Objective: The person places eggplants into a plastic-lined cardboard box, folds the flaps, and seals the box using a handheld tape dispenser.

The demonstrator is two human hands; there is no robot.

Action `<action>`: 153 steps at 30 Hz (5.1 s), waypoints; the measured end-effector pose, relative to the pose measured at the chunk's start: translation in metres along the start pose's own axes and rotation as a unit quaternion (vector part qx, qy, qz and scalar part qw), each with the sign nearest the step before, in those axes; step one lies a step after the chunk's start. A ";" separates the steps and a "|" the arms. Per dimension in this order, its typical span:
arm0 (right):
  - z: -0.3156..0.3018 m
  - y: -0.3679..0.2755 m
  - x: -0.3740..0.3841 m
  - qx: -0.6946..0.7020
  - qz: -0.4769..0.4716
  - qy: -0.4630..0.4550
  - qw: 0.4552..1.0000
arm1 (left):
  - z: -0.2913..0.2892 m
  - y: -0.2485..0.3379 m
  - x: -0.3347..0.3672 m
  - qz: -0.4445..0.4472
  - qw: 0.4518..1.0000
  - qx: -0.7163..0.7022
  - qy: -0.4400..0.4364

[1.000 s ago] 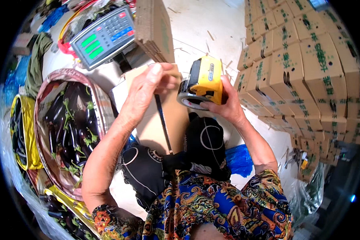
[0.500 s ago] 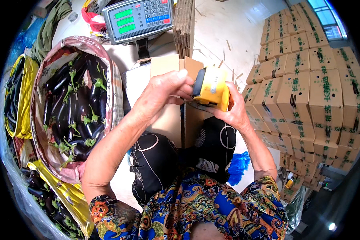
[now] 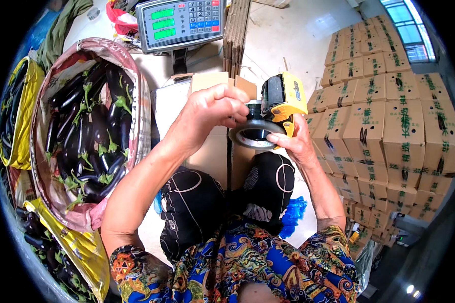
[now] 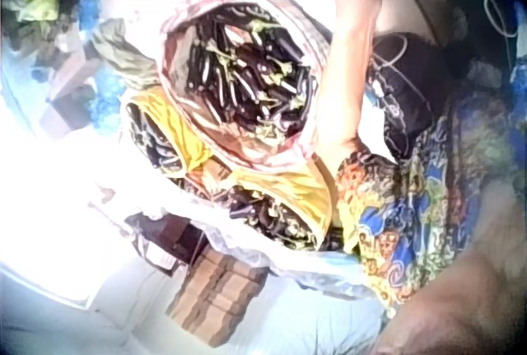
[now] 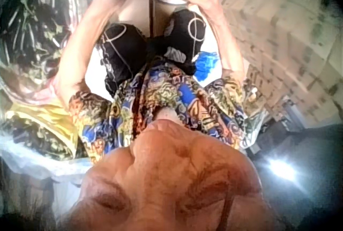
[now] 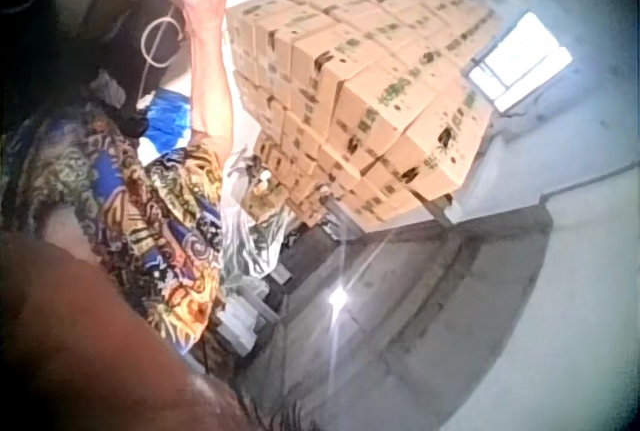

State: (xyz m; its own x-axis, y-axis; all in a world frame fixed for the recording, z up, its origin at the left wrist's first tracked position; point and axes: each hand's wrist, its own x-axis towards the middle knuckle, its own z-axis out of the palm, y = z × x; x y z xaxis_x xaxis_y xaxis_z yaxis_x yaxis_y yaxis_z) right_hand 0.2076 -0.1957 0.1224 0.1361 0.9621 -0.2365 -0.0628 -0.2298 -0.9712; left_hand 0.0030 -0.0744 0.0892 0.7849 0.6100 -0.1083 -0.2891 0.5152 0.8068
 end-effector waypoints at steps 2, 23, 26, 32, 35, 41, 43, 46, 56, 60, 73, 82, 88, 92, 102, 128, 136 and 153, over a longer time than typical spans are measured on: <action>-0.001 0.001 0.000 -0.013 -0.006 0.016 1.000 | 0.009 -0.006 0.000 0.084 0.992 0.091 -0.011; 0.009 0.002 -0.006 0.027 -0.097 0.102 0.990 | 0.054 -0.014 0.043 0.356 0.849 0.358 0.157; 0.003 0.002 0.001 -0.042 -0.134 0.101 0.985 | 0.050 -0.009 0.045 0.276 0.933 0.199 0.118; 0.016 -0.001 0.003 0.058 -0.104 0.109 0.987 | 0.037 0.001 0.057 0.499 0.694 0.503 0.125; 0.021 0.000 0.004 0.082 -0.114 0.100 0.985 | 0.042 0.004 0.051 0.273 0.901 0.313 0.129; 0.016 -0.007 0.009 0.203 -0.039 0.032 0.978 | 0.025 0.011 0.046 0.163 0.968 0.184 0.051; 0.021 -0.007 0.008 0.179 -0.040 0.038 0.982 | 0.019 0.004 0.041 0.149 0.972 0.171 0.069; 0.021 -0.002 0.007 0.100 -0.058 0.040 0.993 | 0.009 0.005 0.042 0.142 0.931 0.325 0.092; 0.040 -0.014 0.016 0.049 -0.062 0.053 0.996 | 0.008 0.010 0.028 0.422 0.726 0.527 0.134; 0.038 -0.007 0.014 0.075 -0.047 0.015 0.996 | 0.004 0.001 0.013 0.451 0.675 0.564 0.152; 0.015 -0.019 0.014 -0.551 -0.260 -0.051 0.791 | -0.058 -0.032 -0.039 0.089 0.945 0.055 0.310; 0.023 -0.019 0.022 -0.618 -0.193 -0.134 0.750 | -0.133 -0.130 -0.062 0.125 0.910 -0.077 0.388; 0.035 -0.020 0.030 -0.648 -0.153 -0.160 0.729 | -0.144 -0.153 -0.052 0.115 0.900 -0.030 0.420; 0.042 -0.020 0.031 -0.673 -0.139 -0.165 0.708 | -0.143 -0.152 -0.051 0.134 0.890 -0.031 0.434; 0.051 -0.022 0.031 -0.698 -0.144 -0.155 0.684 | -0.135 -0.167 -0.041 0.073 0.871 0.203 0.442; 0.027 0.008 0.037 -0.621 -0.213 -0.134 0.742 | -0.143 -0.200 -0.015 0.038 0.842 0.400 0.360; 0.011 0.013 0.032 -0.590 -0.239 -0.118 0.762 | -0.116 -0.098 0.041 0.262 0.797 0.467 0.281; 0.037 0.024 0.024 -0.607 -0.279 -0.102 0.737 | -0.069 -0.059 0.073 0.238 0.601 0.762 0.036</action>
State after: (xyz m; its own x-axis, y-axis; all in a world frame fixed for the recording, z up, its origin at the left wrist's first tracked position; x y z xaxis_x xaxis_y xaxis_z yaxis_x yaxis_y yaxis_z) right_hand 0.1725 -0.1727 0.0940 -0.3541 0.9299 0.0992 0.8941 0.3678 -0.2557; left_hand 0.0397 -0.0181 -0.0065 0.7711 0.5216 0.3652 0.4088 -0.8453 0.3441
